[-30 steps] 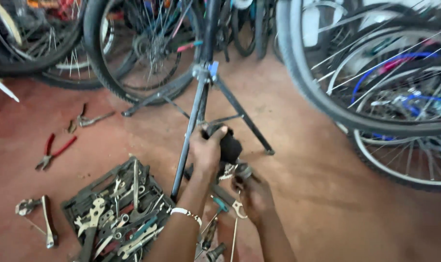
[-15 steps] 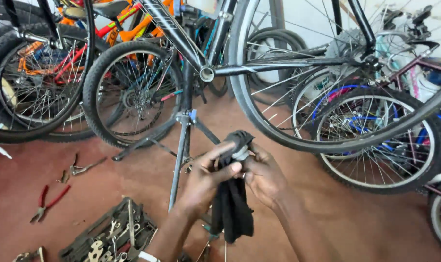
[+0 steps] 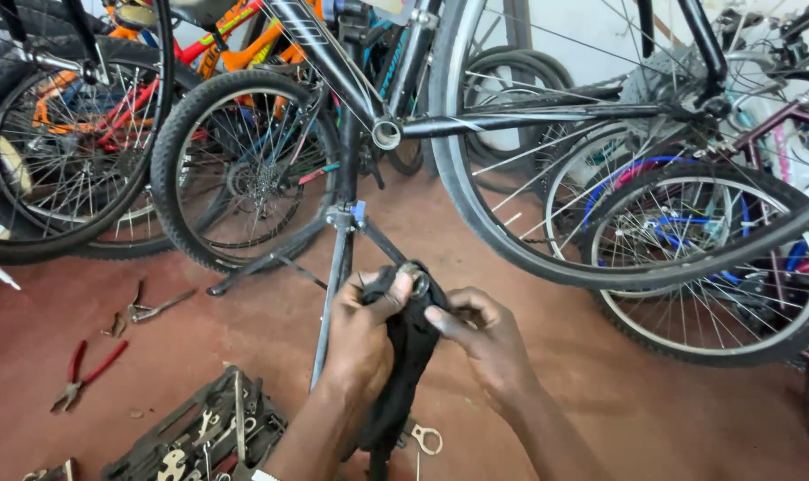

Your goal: Cleaning a bicycle bearing component using a rag and a small metal tool to remove debris.

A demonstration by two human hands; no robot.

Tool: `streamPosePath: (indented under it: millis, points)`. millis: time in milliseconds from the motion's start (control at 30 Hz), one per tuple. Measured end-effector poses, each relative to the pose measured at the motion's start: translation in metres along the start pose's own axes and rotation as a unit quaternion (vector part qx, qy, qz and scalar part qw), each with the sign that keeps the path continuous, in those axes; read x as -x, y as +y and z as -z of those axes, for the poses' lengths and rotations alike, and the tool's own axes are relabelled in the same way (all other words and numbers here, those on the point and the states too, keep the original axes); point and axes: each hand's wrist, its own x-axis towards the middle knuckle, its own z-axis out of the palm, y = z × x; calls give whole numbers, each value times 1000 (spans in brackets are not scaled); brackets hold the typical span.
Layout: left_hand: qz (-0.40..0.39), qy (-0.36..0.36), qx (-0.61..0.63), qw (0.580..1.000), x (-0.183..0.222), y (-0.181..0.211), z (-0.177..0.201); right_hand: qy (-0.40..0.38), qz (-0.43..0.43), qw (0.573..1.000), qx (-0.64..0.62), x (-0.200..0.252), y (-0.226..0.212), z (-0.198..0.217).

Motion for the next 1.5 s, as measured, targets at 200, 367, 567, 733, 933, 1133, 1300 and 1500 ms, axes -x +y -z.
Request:
streamPosePath:
  millis: [200, 367, 567, 733, 933, 1133, 1300, 1500]
  points:
    - [84, 29, 70, 994, -15, -3, 3, -12, -36, 972, -231, -5, -21, -7]
    - [60, -7, 23, 998, -16, -16, 4, -42, 43, 998, -31, 6, -40, -23]
    - [69, 17, -60, 996, -9, -8, -7, 82, 99, 987, 95, -4, -14, -6]
    - [139, -23, -106, 984, -9, -13, -4, 92, 85, 992, 30, -2, -16, -5]
    - [119, -123, -177, 969, -3, -18, -5, 166, 43, 985, 3, -5, -11, -1]
    - [-22, -105, -269, 957, -21, -27, 6, 154, -42, 987, -15, -9, -10, 13]
    - [40, -129, -141, 981, -20, -11, 5, 230, -57, 926, 295, -18, 4, 28]
    - [45, -142, -149, 978, -28, -16, 15, 245, -163, 949, -116, -33, 32, 44]
